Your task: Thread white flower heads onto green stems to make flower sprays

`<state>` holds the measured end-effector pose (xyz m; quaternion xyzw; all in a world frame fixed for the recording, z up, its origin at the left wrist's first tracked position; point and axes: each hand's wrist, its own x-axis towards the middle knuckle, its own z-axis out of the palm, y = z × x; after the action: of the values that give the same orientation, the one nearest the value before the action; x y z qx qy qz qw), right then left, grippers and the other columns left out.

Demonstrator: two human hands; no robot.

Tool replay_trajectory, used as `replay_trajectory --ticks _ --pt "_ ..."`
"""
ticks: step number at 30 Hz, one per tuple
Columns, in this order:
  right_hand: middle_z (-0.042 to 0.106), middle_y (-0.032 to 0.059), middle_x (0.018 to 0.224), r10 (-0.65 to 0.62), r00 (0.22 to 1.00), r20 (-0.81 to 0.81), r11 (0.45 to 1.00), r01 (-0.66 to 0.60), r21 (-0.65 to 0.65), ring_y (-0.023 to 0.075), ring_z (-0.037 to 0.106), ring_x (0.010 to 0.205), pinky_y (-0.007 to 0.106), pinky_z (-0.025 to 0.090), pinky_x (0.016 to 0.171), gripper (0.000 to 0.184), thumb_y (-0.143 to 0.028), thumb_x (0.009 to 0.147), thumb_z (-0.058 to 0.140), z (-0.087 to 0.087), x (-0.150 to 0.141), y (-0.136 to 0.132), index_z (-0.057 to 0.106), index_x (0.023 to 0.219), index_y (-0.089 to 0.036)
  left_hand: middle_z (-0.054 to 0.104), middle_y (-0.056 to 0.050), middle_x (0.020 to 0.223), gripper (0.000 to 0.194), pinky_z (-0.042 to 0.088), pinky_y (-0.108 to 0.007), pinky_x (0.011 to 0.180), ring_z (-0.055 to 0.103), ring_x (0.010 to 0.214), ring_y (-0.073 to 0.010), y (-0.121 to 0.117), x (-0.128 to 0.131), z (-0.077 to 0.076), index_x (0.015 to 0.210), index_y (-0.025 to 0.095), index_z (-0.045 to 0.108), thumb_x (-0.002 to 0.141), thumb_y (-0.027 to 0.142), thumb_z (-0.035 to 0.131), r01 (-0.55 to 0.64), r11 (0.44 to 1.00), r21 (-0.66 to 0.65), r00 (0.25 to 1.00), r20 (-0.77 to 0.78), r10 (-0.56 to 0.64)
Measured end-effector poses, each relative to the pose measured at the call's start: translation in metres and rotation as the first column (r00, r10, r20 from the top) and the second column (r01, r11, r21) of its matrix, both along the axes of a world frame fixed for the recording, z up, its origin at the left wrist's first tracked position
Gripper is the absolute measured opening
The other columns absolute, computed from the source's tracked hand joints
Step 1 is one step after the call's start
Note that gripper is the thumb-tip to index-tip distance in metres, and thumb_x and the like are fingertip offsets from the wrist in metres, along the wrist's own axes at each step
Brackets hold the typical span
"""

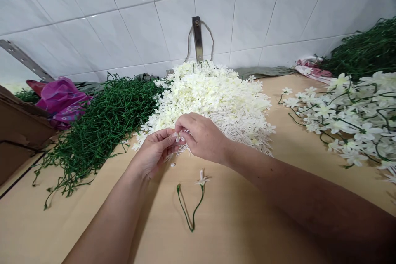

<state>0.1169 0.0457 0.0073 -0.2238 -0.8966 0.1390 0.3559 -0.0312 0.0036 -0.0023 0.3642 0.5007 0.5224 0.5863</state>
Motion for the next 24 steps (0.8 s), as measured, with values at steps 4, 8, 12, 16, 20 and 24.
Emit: replay_trajectory --ticks 4,8,12,16,20,24 --pt "0.053 0.0033 0.080 0.016 1.000 0.023 1.000 -0.017 0.014 0.0143 0.044 0.076 0.026 0.034 0.066 0.011 -0.009 0.073 0.039 0.000 -0.001 -0.003 0.044 0.078 -0.017 0.062 -0.002 0.061 0.014 0.047 -0.015 0.056 0.056 0.054 -0.0065 -0.001 0.001 0.002 0.066 0.011 0.064 0.057 0.018 0.071 0.042 0.998 0.037 0.997 -0.061 -0.039" --pt "0.053 0.0038 0.080 0.040 0.999 0.035 0.999 -0.041 0.006 0.0143 0.044 0.077 0.027 0.035 0.066 0.011 -0.007 0.074 0.039 0.002 -0.002 -0.005 0.044 0.077 -0.017 0.062 -0.001 0.060 0.015 0.045 -0.016 0.055 0.054 0.054 -0.0068 0.000 0.003 0.003 0.065 0.011 0.064 0.055 0.019 0.072 0.040 0.998 0.048 0.994 -0.104 -0.035" --pt "0.052 0.0041 0.081 -0.018 1.000 0.002 0.998 0.018 -0.064 0.0139 0.045 0.076 0.027 0.036 0.067 0.006 -0.012 0.076 0.043 0.003 -0.001 -0.004 0.046 0.080 -0.015 0.062 -0.001 0.059 0.017 0.045 -0.015 0.055 0.055 0.055 -0.0069 0.001 0.004 0.004 0.064 0.012 0.063 0.053 0.022 0.073 0.029 0.997 0.078 0.996 -0.085 -0.022" --pt "0.050 0.0056 0.086 -0.066 0.995 -0.070 0.990 0.056 -0.131 0.0142 0.044 0.079 0.027 0.036 0.069 0.011 -0.020 0.074 0.050 0.000 0.000 0.001 0.049 0.084 -0.014 0.060 0.001 0.056 0.024 0.043 -0.014 0.052 0.055 0.053 -0.0066 -0.001 0.003 0.006 0.063 0.013 0.061 0.047 0.024 0.076 -0.013 0.997 0.076 0.997 -0.078 0.018" --pt "0.050 0.0032 0.080 -0.017 0.994 -0.107 0.978 -0.006 -0.206 0.0119 0.044 0.074 0.024 0.035 0.065 0.007 -0.021 0.074 0.050 -0.002 0.000 0.005 0.049 0.077 -0.015 0.059 0.001 0.057 0.026 0.043 -0.015 0.053 0.054 0.052 -0.0066 -0.001 0.004 0.006 0.064 0.012 0.060 0.048 0.025 0.076 -0.033 0.997 0.073 0.995 -0.097 0.040" --pt "0.049 0.0004 0.071 -0.007 0.995 -0.104 0.959 -0.022 -0.282 0.0090 0.042 0.063 0.022 0.033 0.059 0.006 -0.020 0.074 0.049 -0.001 -0.002 0.006 0.048 0.071 -0.015 0.058 0.001 0.056 0.024 0.040 -0.017 0.052 0.053 0.051 -0.0078 0.000 0.005 0.009 0.065 0.013 0.058 0.055 0.031 0.071 -0.060 0.994 0.094 0.977 -0.201 0.078"
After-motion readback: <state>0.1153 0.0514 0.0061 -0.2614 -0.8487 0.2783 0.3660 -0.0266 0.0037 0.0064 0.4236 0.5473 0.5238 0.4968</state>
